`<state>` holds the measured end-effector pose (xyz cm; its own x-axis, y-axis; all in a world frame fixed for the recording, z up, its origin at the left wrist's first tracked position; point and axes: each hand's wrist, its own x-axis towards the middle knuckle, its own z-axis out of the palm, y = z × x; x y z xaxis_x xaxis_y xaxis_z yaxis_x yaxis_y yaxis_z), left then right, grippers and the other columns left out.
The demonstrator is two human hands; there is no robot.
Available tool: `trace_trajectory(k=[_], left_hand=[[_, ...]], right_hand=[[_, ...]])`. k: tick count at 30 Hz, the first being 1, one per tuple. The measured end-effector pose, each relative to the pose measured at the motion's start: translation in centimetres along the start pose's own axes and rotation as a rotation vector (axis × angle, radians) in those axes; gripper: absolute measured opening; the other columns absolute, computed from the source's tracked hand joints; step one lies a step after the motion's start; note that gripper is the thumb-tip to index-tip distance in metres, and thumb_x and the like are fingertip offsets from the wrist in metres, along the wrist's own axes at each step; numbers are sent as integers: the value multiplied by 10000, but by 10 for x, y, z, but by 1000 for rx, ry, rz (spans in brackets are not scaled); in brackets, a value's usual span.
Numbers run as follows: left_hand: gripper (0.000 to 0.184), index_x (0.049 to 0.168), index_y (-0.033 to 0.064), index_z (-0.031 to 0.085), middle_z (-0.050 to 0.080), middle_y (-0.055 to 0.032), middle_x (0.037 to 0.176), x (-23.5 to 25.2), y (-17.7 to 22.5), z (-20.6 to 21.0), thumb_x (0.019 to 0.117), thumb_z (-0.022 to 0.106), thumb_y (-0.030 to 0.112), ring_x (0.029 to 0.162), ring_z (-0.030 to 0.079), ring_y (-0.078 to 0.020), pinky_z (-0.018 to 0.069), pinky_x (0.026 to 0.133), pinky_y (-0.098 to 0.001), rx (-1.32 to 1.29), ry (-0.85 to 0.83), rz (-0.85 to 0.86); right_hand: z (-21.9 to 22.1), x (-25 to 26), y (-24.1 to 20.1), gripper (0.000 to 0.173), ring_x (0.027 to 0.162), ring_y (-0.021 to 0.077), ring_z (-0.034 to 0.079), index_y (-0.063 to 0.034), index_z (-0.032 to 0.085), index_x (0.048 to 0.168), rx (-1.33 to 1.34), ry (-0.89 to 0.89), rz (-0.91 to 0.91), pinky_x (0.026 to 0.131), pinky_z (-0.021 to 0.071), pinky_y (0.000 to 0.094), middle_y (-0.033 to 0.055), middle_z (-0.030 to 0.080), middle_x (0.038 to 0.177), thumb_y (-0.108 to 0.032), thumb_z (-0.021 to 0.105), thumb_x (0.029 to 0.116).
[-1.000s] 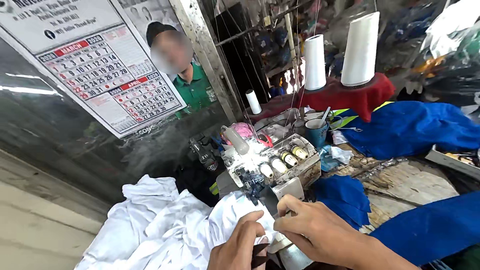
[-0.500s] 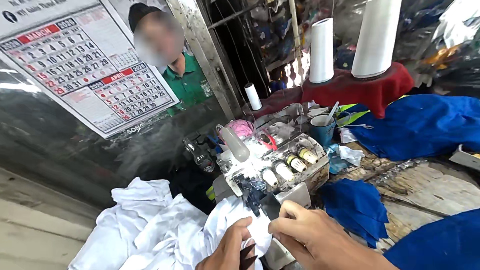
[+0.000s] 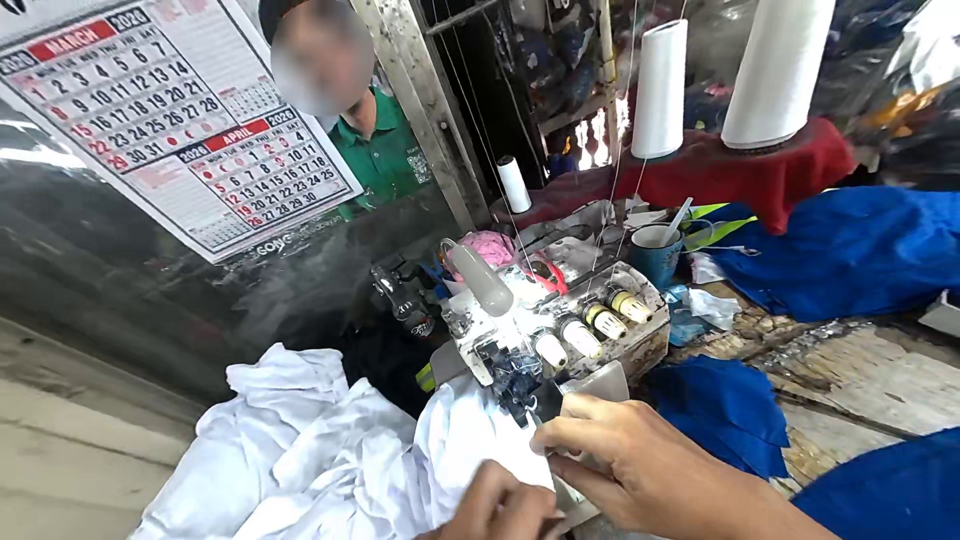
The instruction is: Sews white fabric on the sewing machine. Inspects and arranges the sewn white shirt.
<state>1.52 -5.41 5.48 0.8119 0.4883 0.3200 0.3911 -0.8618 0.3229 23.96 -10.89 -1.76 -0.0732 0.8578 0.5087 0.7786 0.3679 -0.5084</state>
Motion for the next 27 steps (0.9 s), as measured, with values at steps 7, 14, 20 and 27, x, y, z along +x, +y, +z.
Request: trace_trajectory(k=[7, 14, 20, 27], left_hand=[[146, 1002, 153, 768, 635, -42, 923, -7, 11, 19, 970, 685, 268, 665, 611, -117, 504, 504, -279, 96, 91, -34], [171, 1024, 166, 760, 638, -35, 894, -2, 12, 25, 983, 654, 294, 643, 619, -140, 499, 484, -321, 167, 29, -64], [163, 991, 182, 757, 630, -8, 886, 14, 3, 26, 963, 666, 315, 624, 603, -112, 488, 469, -305, 222, 83, -96], [197, 1056, 157, 762, 661, -15, 919, 4, -7, 12, 947, 710, 313, 688, 622, -98, 542, 549, -294, 38, 80, -151]], right_hand=[[4, -10, 0, 206, 675, 107, 563, -280, 723, 1137, -25, 87, -85, 528, 463, 304, 9, 575, 886, -324, 538, 1057], [5, -11, 2, 196, 700, 116, 581, -290, 711, 1136, -57, 94, -96, 513, 467, 307, 16, 582, 926, -302, 535, 1051], [2, -7, 1, 282, 645, 148, 561, -343, 660, 1285, -63, -12, 14, 514, 470, 366, 13, 554, 857, -356, 532, 1034], [7, -33, -15, 303, 748, 93, 638, -202, 614, 1297, 225, 55, 224, 633, 576, 300, -8, 669, 1000, -315, 611, 1016]])
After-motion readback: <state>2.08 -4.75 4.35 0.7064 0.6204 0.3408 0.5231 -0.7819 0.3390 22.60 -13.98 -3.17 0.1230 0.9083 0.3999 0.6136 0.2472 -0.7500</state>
